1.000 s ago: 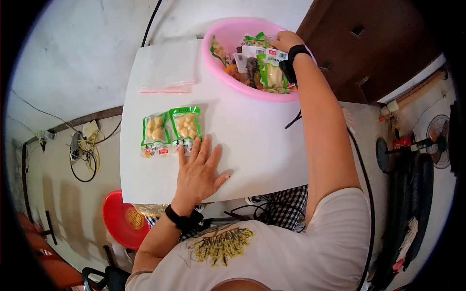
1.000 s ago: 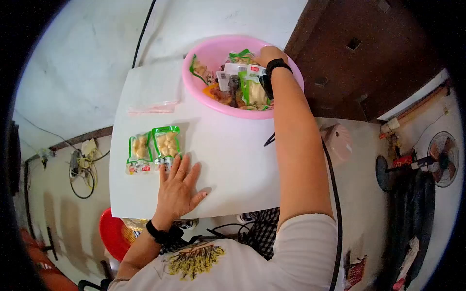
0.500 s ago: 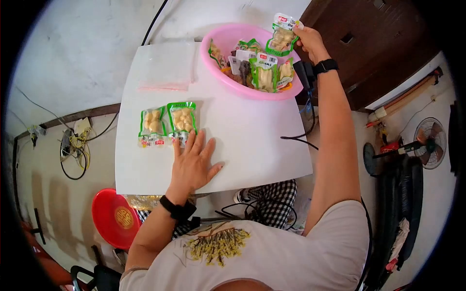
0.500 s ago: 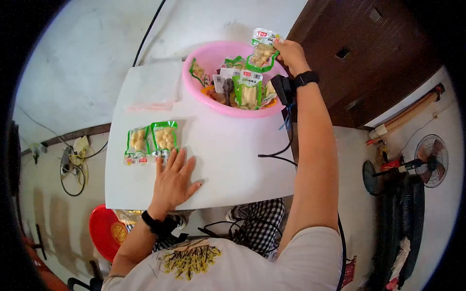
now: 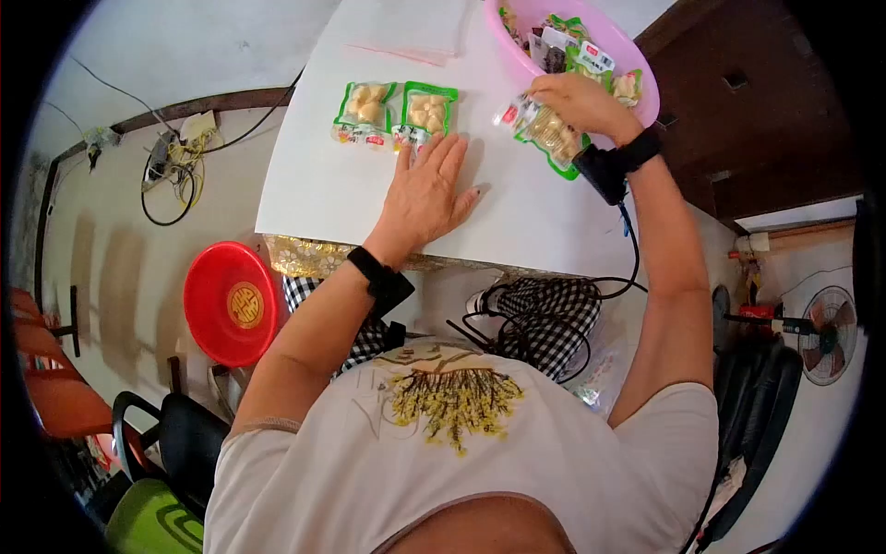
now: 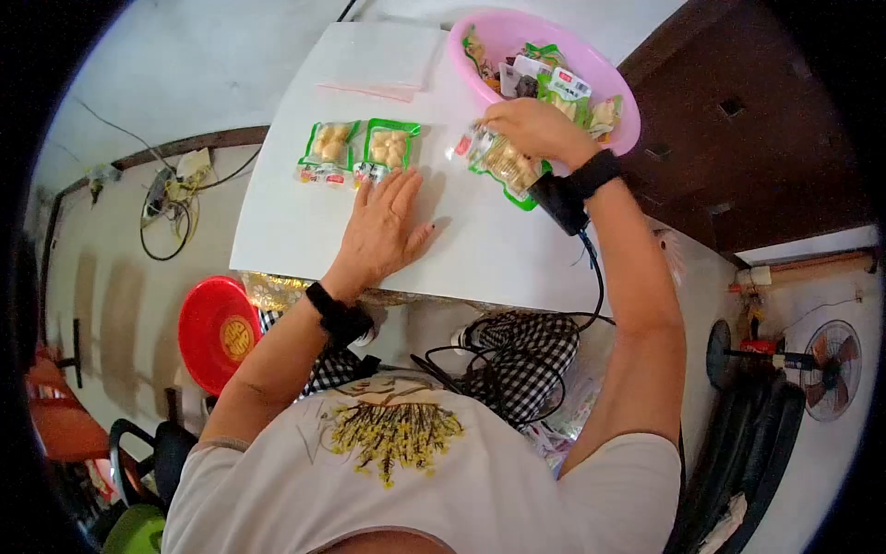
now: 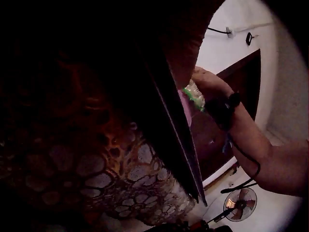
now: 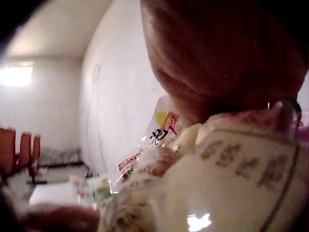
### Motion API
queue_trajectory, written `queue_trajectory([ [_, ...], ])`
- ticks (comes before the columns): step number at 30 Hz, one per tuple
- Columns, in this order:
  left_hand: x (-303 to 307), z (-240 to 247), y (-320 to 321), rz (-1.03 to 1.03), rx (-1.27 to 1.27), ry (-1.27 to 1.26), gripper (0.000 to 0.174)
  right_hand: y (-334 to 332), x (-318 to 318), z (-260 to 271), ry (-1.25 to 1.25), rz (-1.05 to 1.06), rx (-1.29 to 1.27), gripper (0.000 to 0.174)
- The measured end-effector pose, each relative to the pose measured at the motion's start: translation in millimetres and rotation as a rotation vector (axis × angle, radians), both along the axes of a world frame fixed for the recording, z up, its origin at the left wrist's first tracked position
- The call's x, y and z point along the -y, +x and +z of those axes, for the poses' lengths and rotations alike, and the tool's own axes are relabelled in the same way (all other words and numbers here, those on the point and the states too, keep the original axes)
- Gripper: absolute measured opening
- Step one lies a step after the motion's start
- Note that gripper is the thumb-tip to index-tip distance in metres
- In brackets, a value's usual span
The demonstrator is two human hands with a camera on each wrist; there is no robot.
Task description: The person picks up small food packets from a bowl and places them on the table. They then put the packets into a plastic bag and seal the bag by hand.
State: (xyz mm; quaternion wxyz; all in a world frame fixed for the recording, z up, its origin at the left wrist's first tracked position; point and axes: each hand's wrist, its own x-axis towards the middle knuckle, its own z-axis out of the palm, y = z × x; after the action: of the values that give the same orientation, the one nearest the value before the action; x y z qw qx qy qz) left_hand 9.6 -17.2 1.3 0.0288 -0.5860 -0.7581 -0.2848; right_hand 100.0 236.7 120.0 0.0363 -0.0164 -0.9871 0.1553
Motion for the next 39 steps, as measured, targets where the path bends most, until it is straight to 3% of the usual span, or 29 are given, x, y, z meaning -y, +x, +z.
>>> queue_trajectory([
  [3, 2, 1, 1, 0.033, -0.004, 0.075, 0.070, -14, 24, -11, 0.226, -0.008, 0.138, 0.017],
  [4, 3, 1, 1, 0.030, -0.010, 0.079, 0.069, -18, 34, -14, 0.150, -0.061, 0.217, 0.017],
  [7, 2, -1, 2, 0.023, -0.021, 0.095, 0.067, -26, 33, -44, 0.203, 0.011, 0.072, 0.017],
  [8, 2, -4, 1, 0.022, -0.022, 0.104, 0.065, -19, 39, -49, 0.236, -0.027, -0.146, 0.018],
  [11, 1, -4, 1, 0.030, -0.018, 0.092, 0.060, -4, 43, -52, 0.168, -0.278, -0.350, 0.023],
  [15, -2, -5, 1, 0.030, -0.027, 0.084, 0.057, 35, 76, -42, -0.035, -0.643, -0.022, 0.032],
  [20, 0, -1, 2, 0.026, -0.059, 0.051, 0.055, 34, 89, -77, 0.158, -0.559, -0.058, 0.034],
  [23, 1, -1, 2, 0.035, -0.075, 0.054, 0.053, 16, 76, -86, 0.093, -0.519, -0.092, 0.029],
  [29, 0, 1, 5, 0.102, -0.034, 0.031, 0.057, -23, 37, -114, -0.006, -0.104, -0.318, 0.031],
  [32, -2, 4, 6, 0.101, -0.049, 0.074, 0.062, -30, 36, -117, -0.082, -0.064, -0.366, 0.034],
  [36, 1, 11, 8, 0.038, -0.086, -0.003, 0.067, -21, 54, -88, 0.094, -0.126, -0.405, 0.035],
  [39, 0, 14, 8, 0.011, -0.082, -0.040, 0.067, -12, 43, -26, -0.128, -0.149, -0.307, 0.027],
])
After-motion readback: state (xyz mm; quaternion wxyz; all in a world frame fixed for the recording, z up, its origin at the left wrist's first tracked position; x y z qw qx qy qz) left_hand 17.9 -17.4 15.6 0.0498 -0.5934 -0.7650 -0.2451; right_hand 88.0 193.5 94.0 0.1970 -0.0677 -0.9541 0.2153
